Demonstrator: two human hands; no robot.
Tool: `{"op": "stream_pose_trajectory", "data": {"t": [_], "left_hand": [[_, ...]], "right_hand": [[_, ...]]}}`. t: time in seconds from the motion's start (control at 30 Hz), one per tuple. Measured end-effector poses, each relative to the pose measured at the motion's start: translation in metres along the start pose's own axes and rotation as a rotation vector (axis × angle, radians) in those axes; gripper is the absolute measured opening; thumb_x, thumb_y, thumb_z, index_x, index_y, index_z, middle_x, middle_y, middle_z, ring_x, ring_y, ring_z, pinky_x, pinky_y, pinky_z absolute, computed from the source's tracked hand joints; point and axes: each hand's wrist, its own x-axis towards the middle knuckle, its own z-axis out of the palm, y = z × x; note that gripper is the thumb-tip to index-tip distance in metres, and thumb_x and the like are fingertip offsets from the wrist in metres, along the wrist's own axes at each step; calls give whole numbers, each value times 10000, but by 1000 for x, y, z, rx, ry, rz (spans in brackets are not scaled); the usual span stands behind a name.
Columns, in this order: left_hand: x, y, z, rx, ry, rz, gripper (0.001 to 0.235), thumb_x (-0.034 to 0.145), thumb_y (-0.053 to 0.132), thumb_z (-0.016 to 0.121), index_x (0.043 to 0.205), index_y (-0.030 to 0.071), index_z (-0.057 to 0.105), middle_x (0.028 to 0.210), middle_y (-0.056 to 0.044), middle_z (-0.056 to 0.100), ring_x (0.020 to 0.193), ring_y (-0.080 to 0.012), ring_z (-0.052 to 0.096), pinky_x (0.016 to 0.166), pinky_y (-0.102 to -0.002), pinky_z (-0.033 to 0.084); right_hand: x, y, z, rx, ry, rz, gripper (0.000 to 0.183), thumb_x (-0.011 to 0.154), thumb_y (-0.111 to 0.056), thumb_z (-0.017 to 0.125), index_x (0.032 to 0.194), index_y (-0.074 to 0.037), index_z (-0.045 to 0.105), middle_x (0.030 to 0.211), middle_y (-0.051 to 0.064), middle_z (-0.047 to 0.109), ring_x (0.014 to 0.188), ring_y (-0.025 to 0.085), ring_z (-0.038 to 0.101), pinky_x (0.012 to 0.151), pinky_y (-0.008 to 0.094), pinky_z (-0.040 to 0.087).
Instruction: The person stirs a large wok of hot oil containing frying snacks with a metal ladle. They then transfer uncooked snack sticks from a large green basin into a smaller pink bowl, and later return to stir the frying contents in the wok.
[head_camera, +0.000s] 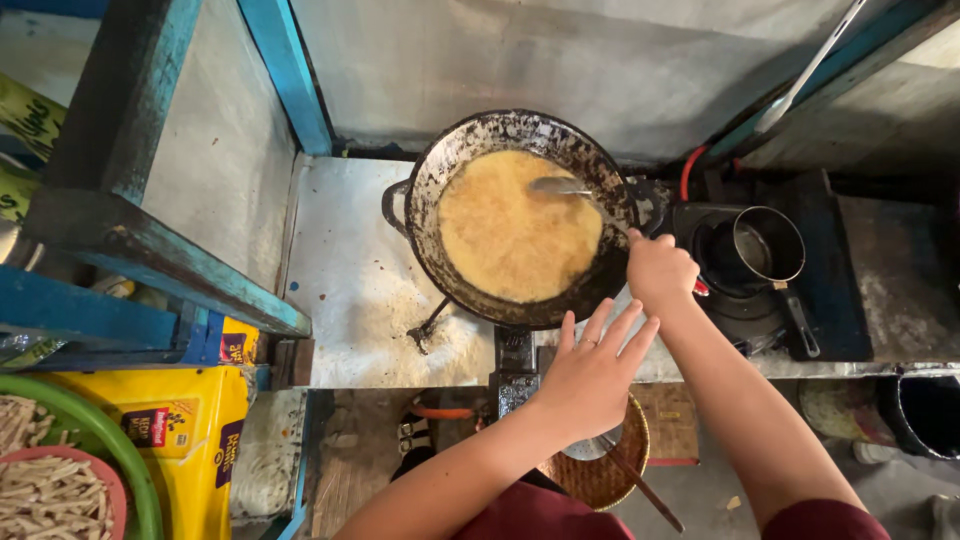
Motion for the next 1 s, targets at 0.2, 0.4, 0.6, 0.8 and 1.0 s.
{"op": "stream_pose_trajectory", "data": {"t": [0.2,0.4,0.6,0.8,1.0], "left_hand": [[-3,0,3,3,47,3,810,778,35,636,1545,41,379,1620,-202,315,1530,-453,230,1129,-761,166],[-2,4,5,-39,156,0,735,810,51,630,1517,25,427,1589,-227,362,1521,-456,277,1139,-770,155],[-4,6,8,-76,164,19,754,796,78,665,1510,16,429,1563,-228,380,1502,-454,292,1144,-759,159],[-12,-1,7,-90,128,-22,743,799,47,648,1512,22,441,1570,-224,380,1518,-443,272,1149,-754,137],[-21,-11,-7,-81,132,-84,732,788,41,656,1489,21,448,1574,-213,377,1519,-419,266,1137,-763,109]], "right_hand": [[-41,15,-18,-45,-69,-103,527,955,-210,538,1476,-283,509,1178,224,644,1005,421,723,765,495,613],[-90,8,-34,22,-165,-120,683,949,-246,583,1588,-300,349,1233,247,633,1014,427,731,799,476,624],[-66,-9,-17,99,-231,-75,720,901,-214,616,1564,-307,351,1296,231,617,1058,425,701,831,487,610],[-24,10,15,80,-99,-37,582,980,-107,485,1537,-279,478,1168,232,712,1030,421,734,847,509,605],[-11,25,12,157,-63,42,542,982,-115,481,1492,-290,531,1134,237,719,1034,434,718,862,540,580]]}}
